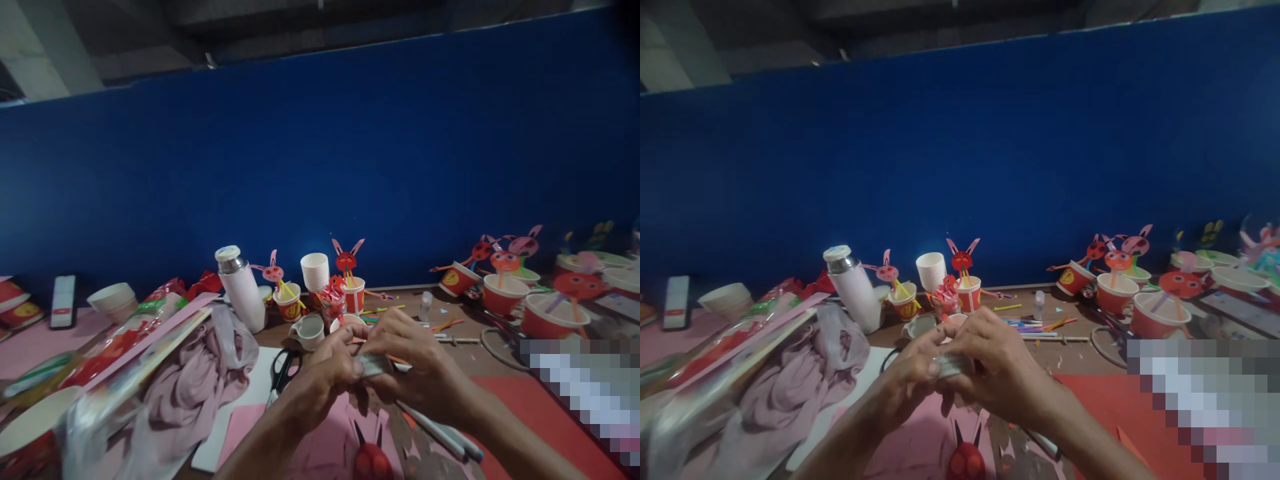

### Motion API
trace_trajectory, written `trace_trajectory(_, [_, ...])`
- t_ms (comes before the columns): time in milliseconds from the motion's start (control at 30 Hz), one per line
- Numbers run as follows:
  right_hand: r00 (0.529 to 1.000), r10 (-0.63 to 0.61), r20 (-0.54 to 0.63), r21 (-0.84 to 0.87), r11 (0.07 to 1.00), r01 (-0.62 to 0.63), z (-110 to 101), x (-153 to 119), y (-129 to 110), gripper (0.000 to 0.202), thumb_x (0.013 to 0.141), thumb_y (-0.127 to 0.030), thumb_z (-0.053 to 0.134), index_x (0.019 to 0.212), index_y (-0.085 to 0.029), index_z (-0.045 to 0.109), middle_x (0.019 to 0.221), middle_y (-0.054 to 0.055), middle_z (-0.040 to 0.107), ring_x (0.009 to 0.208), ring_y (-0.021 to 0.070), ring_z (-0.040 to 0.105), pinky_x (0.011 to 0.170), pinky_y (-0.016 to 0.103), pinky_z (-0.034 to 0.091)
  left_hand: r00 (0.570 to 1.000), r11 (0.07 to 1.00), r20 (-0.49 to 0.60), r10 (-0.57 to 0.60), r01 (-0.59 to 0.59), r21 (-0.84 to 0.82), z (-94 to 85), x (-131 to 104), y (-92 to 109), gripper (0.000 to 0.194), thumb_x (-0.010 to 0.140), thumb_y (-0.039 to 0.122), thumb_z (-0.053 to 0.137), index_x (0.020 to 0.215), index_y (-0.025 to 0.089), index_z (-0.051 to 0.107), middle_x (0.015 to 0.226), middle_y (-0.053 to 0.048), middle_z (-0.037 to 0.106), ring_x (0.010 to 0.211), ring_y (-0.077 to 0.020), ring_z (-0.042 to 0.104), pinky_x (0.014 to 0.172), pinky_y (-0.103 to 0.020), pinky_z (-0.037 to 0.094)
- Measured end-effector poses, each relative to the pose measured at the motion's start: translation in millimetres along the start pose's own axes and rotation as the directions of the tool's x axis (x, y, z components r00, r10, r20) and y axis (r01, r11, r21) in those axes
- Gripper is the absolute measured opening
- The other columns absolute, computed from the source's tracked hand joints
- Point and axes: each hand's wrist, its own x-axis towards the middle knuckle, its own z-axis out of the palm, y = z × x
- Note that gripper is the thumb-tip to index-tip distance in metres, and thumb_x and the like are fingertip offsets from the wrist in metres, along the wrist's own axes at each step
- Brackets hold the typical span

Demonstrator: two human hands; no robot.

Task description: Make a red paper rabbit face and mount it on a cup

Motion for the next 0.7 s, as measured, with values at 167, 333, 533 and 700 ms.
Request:
trace_trajectory(167, [0.995, 0.02, 0.098, -0.04, 0.999, -0.016, -7.7, -0.3, -5.6, 0.005, 0.08, -0.018, 0.063, 0.082, -0.021, 0.066, 0.074, 0.001, 0.065, 0.07, 0.0146, 0.051, 0.061, 0.029, 0.042, 0.998, 1.0, 0.069, -0.001, 0.001, 0.005, 6.0, 1.5, -1.7, 0.042, 0.06, 0.02, 0.057, 0.101, 0.011, 0.051, 0.077, -0.008, 0.062, 0.058, -0.0153, 0.061, 0.044, -0.02, 0.047])
trace_trajectory(333, [0.987, 0.007, 0.159, -0.087, 0.996, 0.007, -22.9, -1.1, -7.6, 0.005, 0.082, -0.022, 0.062, 0.082, -0.02, 0.067, 0.073, 0.001, 0.062, 0.07, 0.014, 0.051, 0.066, 0.03, 0.041, 0.991, 0.997, 0.109, 0.076, -0.077, 0.007, 11.9, 2.2, -8.7, 0.041, 0.067, 0.02, 0.052, 0.108, 0.012, 0.052, 0.081, -0.007, 0.06, 0.059, -0.014, 0.059, 0.047, -0.021, 0.049])
trace_trajectory(533, [0.974, -0.003, 0.227, -0.061, 0.998, 0.017, -25.5, -3.6, -14.0, 0.009, 0.082, -0.025, 0.062, 0.08, -0.02, 0.069, 0.073, 0.002, 0.062, 0.071, 0.0153, 0.049, 0.065, 0.03, 0.04, 0.993, 0.989, 0.009, 0.116, -0.115, -0.098, 25.9, -15.8, -17.7, 0.041, 0.063, 0.016, 0.05, 0.104, 0.013, 0.052, 0.077, -0.004, 0.059, 0.059, -0.0142, 0.059, 0.045, -0.022, 0.051])
trace_trajectory(700, [0.944, -0.038, 0.327, 0.013, 0.999, 0.035, -22.5, -2.2, -27.0, 0.008, 0.08, -0.026, 0.065, 0.081, -0.02, 0.07, 0.074, 0.002, 0.063, 0.072, 0.0148, 0.05, 0.064, 0.028, 0.04, 0.984, 0.977, -0.091, 0.154, -0.165, -0.135, 36.9, -37.5, -27.1, 0.056, 0.06, 0.011, 0.047, 0.116, 0.013, 0.048, 0.082, -0.005, 0.062, 0.056, -0.0132, 0.059, 0.046, -0.024, 0.052])
